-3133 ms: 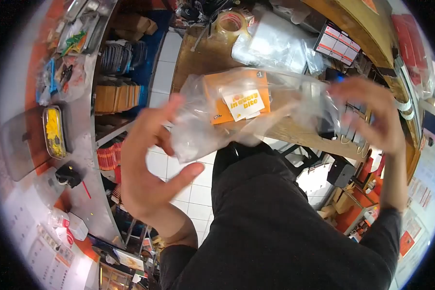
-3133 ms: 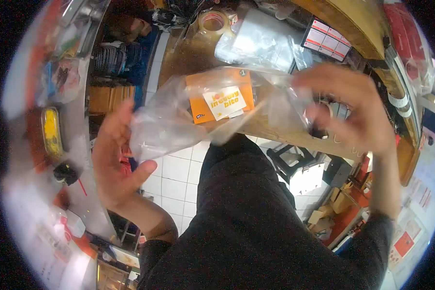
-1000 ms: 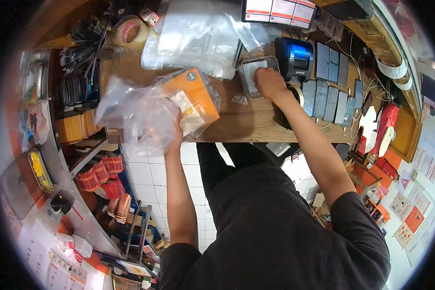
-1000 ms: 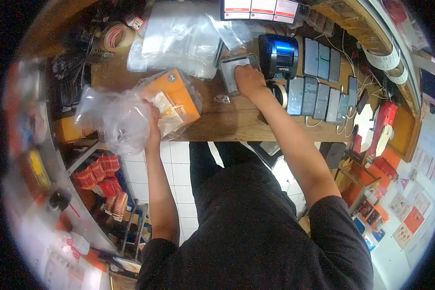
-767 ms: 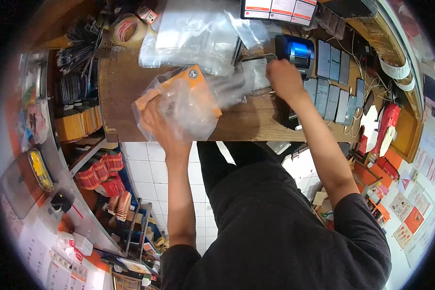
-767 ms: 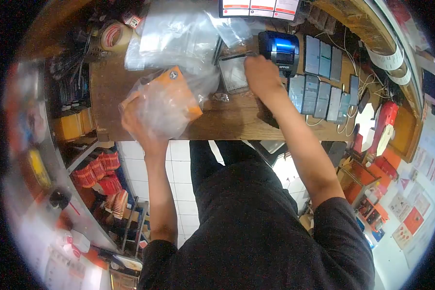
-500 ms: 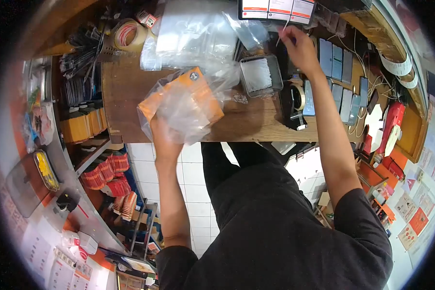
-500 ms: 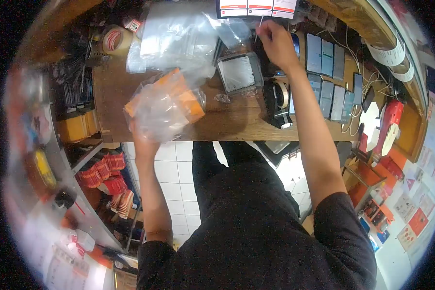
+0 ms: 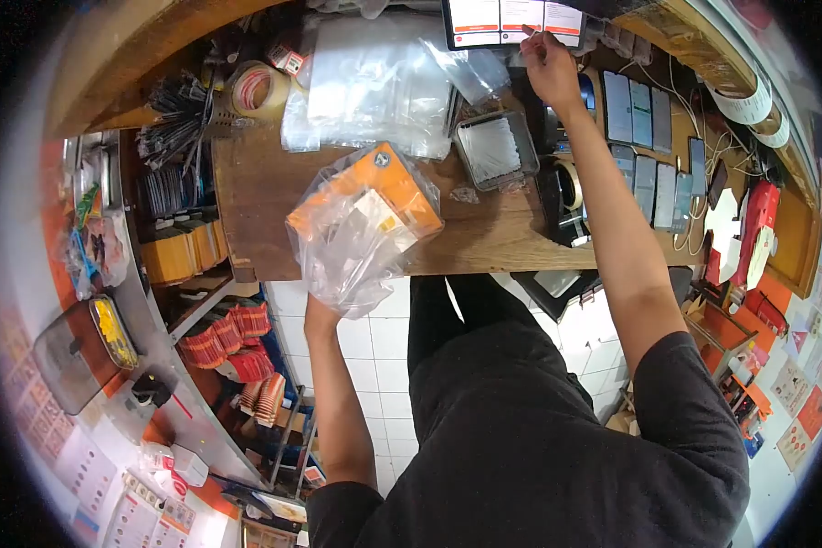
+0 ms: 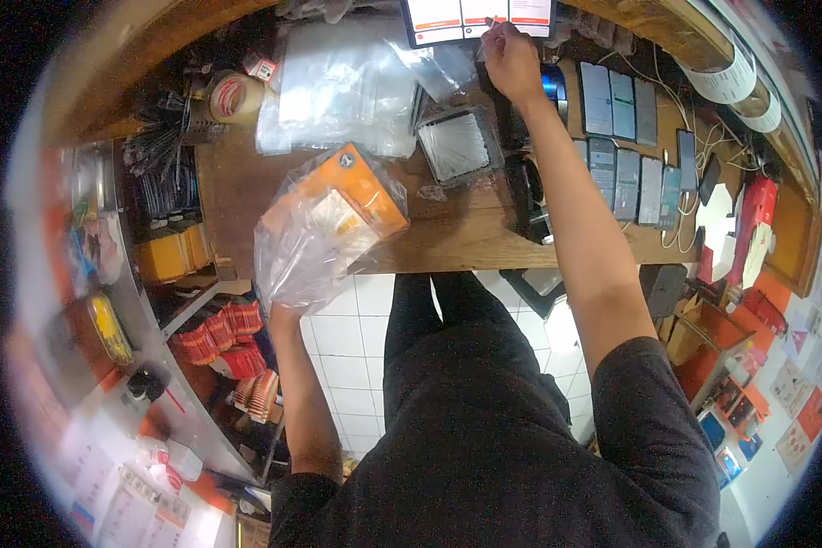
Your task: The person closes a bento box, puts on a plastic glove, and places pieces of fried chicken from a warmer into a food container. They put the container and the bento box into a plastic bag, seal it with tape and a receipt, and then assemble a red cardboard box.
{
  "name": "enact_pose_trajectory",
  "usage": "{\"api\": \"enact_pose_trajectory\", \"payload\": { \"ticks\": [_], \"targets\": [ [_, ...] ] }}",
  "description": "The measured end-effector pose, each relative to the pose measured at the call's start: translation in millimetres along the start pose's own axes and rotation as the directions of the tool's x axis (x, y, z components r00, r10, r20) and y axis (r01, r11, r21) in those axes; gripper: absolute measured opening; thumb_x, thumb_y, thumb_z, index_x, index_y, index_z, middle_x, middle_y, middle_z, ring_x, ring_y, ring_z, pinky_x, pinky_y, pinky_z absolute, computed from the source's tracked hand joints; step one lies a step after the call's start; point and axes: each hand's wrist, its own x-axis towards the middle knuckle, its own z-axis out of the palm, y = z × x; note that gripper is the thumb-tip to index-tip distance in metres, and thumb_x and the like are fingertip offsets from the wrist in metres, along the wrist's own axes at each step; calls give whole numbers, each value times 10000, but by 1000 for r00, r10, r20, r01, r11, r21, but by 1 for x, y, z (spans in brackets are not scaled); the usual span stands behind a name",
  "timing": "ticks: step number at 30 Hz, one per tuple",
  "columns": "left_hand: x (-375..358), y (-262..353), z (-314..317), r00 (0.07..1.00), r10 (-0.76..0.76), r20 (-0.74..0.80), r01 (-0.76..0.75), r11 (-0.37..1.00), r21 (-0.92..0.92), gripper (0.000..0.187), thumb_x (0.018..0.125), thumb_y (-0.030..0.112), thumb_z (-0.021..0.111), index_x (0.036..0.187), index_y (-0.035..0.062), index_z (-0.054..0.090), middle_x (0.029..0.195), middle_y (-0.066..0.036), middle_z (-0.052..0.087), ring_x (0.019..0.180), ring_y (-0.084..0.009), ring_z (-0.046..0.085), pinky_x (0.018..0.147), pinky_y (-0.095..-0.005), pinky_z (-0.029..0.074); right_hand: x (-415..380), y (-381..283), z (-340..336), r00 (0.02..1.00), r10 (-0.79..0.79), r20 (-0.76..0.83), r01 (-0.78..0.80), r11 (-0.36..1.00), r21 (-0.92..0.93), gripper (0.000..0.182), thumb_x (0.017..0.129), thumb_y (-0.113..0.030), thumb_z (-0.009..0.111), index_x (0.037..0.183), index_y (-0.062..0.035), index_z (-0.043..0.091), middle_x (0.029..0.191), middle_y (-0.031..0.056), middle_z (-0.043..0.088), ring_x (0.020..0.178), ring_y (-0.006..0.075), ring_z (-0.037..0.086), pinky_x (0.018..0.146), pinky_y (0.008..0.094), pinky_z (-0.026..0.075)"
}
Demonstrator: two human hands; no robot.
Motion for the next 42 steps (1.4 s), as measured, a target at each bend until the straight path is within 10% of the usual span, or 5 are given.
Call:
{"api": "enact_pose_trajectory", "payload": {
  "ticks": [6, 11, 22, 35, 42],
  "targets": [
    [-9, -9, 15, 1000, 4, 15, -4, 1000, 10, 444, 861, 199, 627, 1248, -4, 550, 1189, -182, 617, 1122, -329, 577, 982, -427, 447, -19, -36, -15, 1000, -19, 16, 13, 944, 329, 81, 906, -81, 603, 946, -28, 650, 846, 46, 676, 737, 116, 619, 700, 279, 500],
    [1, 2, 44, 998, 51, 37, -52, 998, 26, 439, 880, 219, 611, 1256, 2, 547, 1198, -183, 610, 1132, -325, 569, 986, -429, 444, -122, -162, -24, 844, 237, 481, -509, 634, 581, 91, 878, -13, 621, 968, -25, 610, 845, 20, 658, 827, 103, 631, 729, 259, 515],
    [-22, -38, 82, 972, 230, 40, -233, 954, 186, 684, 734, 225, 797, 1323, 40, 502, 1317, -159, 536, 1249, -332, 475, 1082, -463, 346, -219, -183, 25, 883, -125, 453, -140, 851, 506, 78, 723, -66, 647, 800, -53, 637, 727, 99, 639, 683, 201, 614, 653, 334, 483],
    [-10, 2, 85, 924, 352, -146, -323, 927, 191, 313, 800, 134, 655, 1070, -24, 648, 1070, -167, 677, 1029, -290, 624, 909, -431, 464, -205, -165, 22, 728, -354, 587, 263, 935, 239, 224, 714, -131, 626, 861, 26, 690, 856, 225, 678, 825, 391, 665, 736, 448, 527],
    [-15, -25, 104, 942, 76, -328, -212, 891, -402, 587, 788, 75, 696, 1318, -16, 460, 1310, -161, 527, 1126, -286, 565, 962, -424, 478, -197, -180, 41, 778, -169, 605, -46, 945, 324, 232, 672, -84, 636, 851, 53, 690, 877, 263, 673, 855, 408, 668, 752, 458, 535]
  ]
}}
